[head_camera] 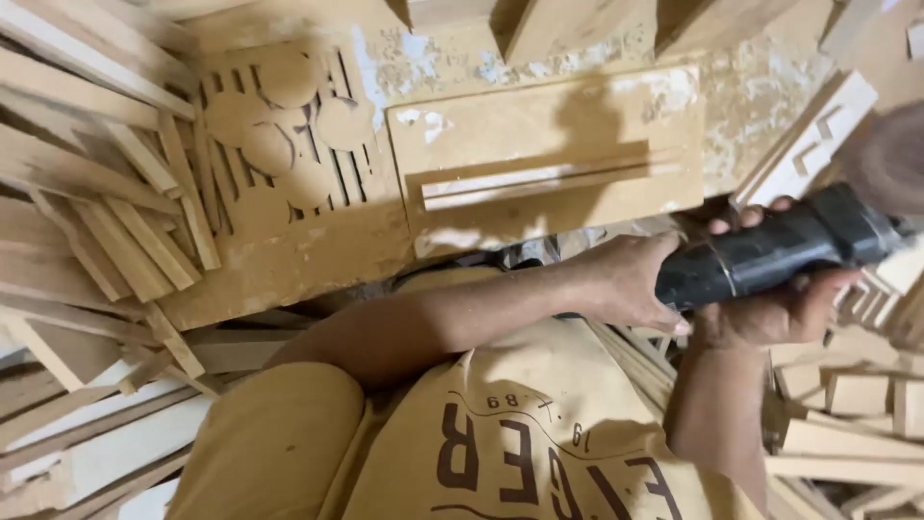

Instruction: The person uses an angle grinder with a sanding disc to smooth the edges and surfaces of rectangular wooden planks. They hold the wood with one hand and operate the tool with the other, moving it along the length of the planks in a workshop environment.

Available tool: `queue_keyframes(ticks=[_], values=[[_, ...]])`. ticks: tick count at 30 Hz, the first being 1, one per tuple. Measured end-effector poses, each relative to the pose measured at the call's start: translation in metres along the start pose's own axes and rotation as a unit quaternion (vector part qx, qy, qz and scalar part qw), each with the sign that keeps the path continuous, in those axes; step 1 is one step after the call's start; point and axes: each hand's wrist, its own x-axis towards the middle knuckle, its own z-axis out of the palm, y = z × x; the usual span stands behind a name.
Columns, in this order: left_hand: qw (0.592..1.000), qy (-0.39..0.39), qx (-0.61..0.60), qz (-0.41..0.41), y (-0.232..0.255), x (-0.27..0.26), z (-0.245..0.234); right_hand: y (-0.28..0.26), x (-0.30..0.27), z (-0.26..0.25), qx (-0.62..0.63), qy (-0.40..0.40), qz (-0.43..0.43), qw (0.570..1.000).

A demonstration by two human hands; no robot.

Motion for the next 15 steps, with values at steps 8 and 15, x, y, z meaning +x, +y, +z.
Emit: queue_keyframes(ticks=[8,15], values=[[0.988,-0.094,-0.118,-0.034,-0.019,-0.007,0.002,0.016,0.000,0.018,-0.271,0.087,-0.039,0.958],[0.971,-0.117,-0.206,-0.014,-0.027,0.016,-0.009,0.015,0.034,0.008,-0.022,-0.032,0.042,0.998]])
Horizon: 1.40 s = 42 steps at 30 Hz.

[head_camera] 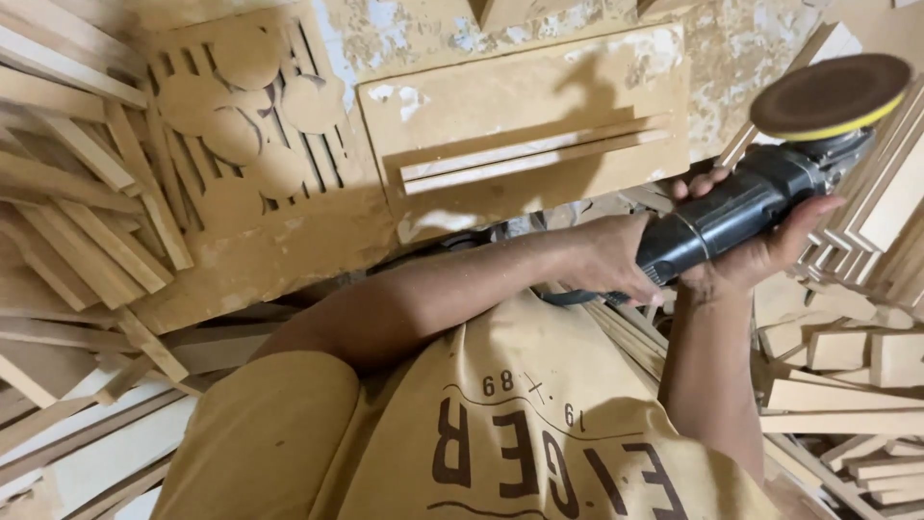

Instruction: The person uses an angle grinder with a sanding disc to smooth the edges and surfaces of rectangular wooden planks. They hold the wood with one hand and operate the tool with the other, moving it along the length of the planks in a workshop environment.

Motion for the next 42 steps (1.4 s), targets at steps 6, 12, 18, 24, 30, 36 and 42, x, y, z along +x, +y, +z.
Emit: queue_keyframes(ticks=[6,12,18,24,30,36,42], values=[[0.975,0.049,0.207,-0.059,0.000,-0.010,-0.033,-0.014,0.030,-0.046,-0.185,0.109,-0.011,0.977],[0.742,0.511,0.391,0.189,-0.186,-0.079,-0.134,-0.034,0.047,-0.004,-0.606,0.118,0.089,0.781],[0.788,0.557,0.253,0.065,-0.244,-0.111,-0.158,0.059,0.029,-0.038,-0.687,0.034,0.138,0.713],[0.791,0.538,0.275,0.098,-0.292,-0.092,-0.206,0.093,0.026,0.017,-0.729,-0.024,0.257,0.634],[0.772,0.536,0.315,0.129,-0.310,-0.090,-0.219,0.124,0.019,0.033,-0.728,-0.082,0.249,0.634],[0.747,0.558,0.333,0.139,-0.340,-0.072,-0.234,0.151,0.010,0.061,-0.734,-0.132,0.296,0.596],[0.739,0.546,0.368,0.142,-0.335,-0.078,-0.234,0.177,0.005,0.084,-0.731,-0.177,0.309,0.582]])
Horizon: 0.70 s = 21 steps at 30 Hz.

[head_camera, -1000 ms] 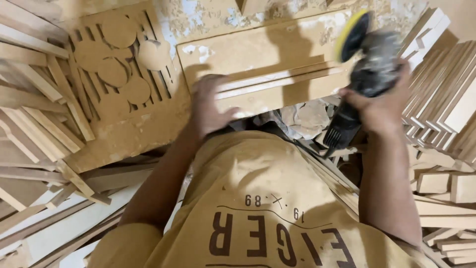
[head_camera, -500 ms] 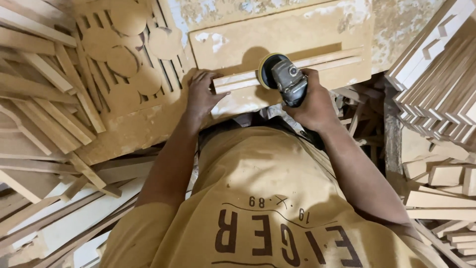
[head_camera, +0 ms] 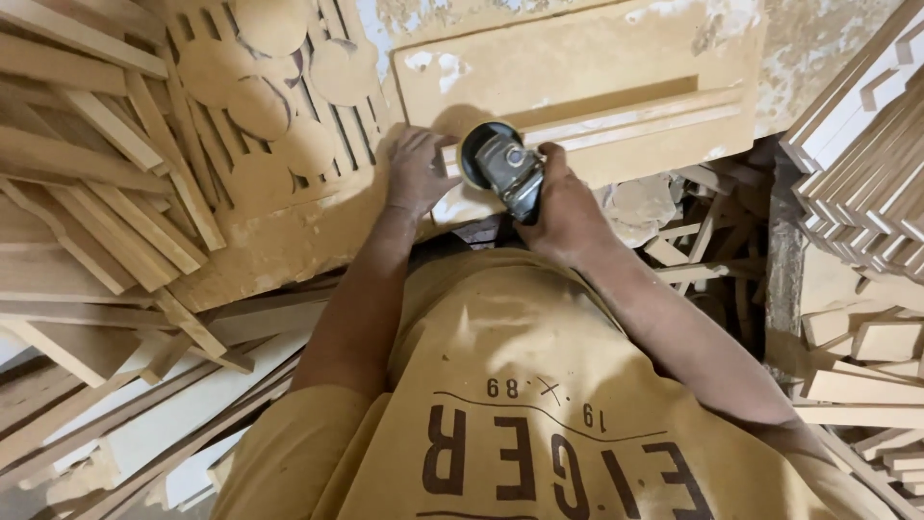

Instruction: The person uses an angle grinder with a sanding disc to smooth the edges and surfaces of rectangular wooden planks. They hold the wood with one hand and operate the tool with the other, moving it along the length of the planks in a workshop environment.

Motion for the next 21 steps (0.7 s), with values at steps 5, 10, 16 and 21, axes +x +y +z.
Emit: queue_keyframes(ticks=[5,10,16,21], values=[[0.999,0.029,0.020,0.019,-0.016,0.002,0.017,-0.017,0.005,0.010,-0.017,-0.007,-0.028,0.999],[1.000,-0.002,0.023,-0.010,0.004,-0.001,0.003,-0.017,0.006,0.015,-0.022,-0.017,-0.033,0.999],[1.000,-0.024,0.006,-0.005,0.006,0.004,-0.005,0.007,0.002,-0.003,0.002,-0.004,-0.002,1.000],[1.000,-0.004,0.023,0.014,0.017,0.006,-0.008,0.040,0.007,-0.004,0.005,0.027,0.036,0.999]])
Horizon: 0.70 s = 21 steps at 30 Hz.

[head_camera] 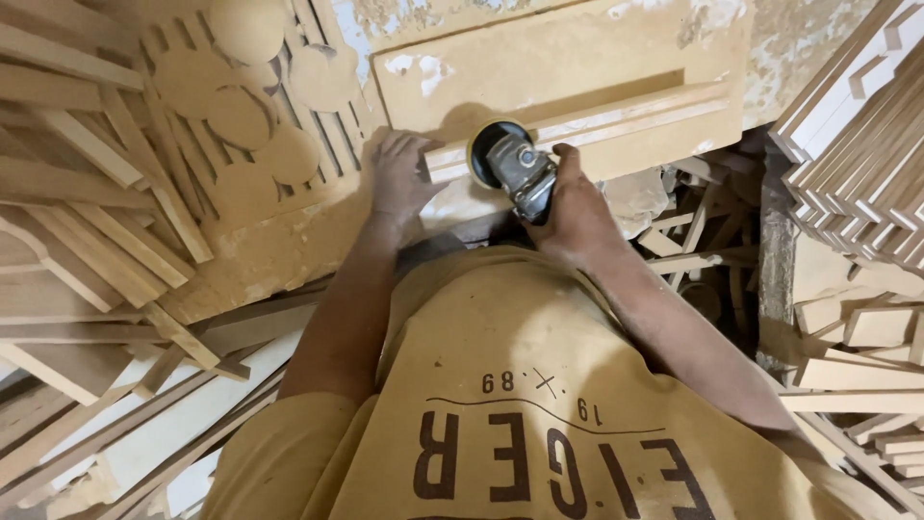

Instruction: The person uses an angle grinder with a sanding disc to smooth the edges and surfaces of rectangular wooden planks. They hold the wood with one hand and operate the tool with the other, moving it along the length of the planks in a workshop environment.

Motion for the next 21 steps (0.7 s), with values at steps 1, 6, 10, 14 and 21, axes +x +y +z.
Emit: queue_keyframes(ticks=[1,6,10,14,21], values=[[1.000,-0.001,-0.001,0.002,0.002,0.001,-0.002,0.004,-0.001,-0.005,0.001,0.001,0.001,1.000],[0.999,0.006,-0.033,0.012,-0.002,0.002,-0.002,0.022,-0.005,-0.036,0.036,0.030,0.056,0.997],[0.998,0.005,-0.052,0.019,-0.012,-0.005,0.001,0.054,-0.002,-0.053,0.045,0.066,0.070,0.994],[0.999,0.000,-0.046,0.015,-0.001,-0.001,-0.008,0.089,0.004,-0.072,0.059,0.100,0.093,0.989],[0.998,0.033,-0.004,0.046,0.003,-0.002,-0.008,0.141,0.009,-0.113,0.105,0.141,0.113,0.978]])
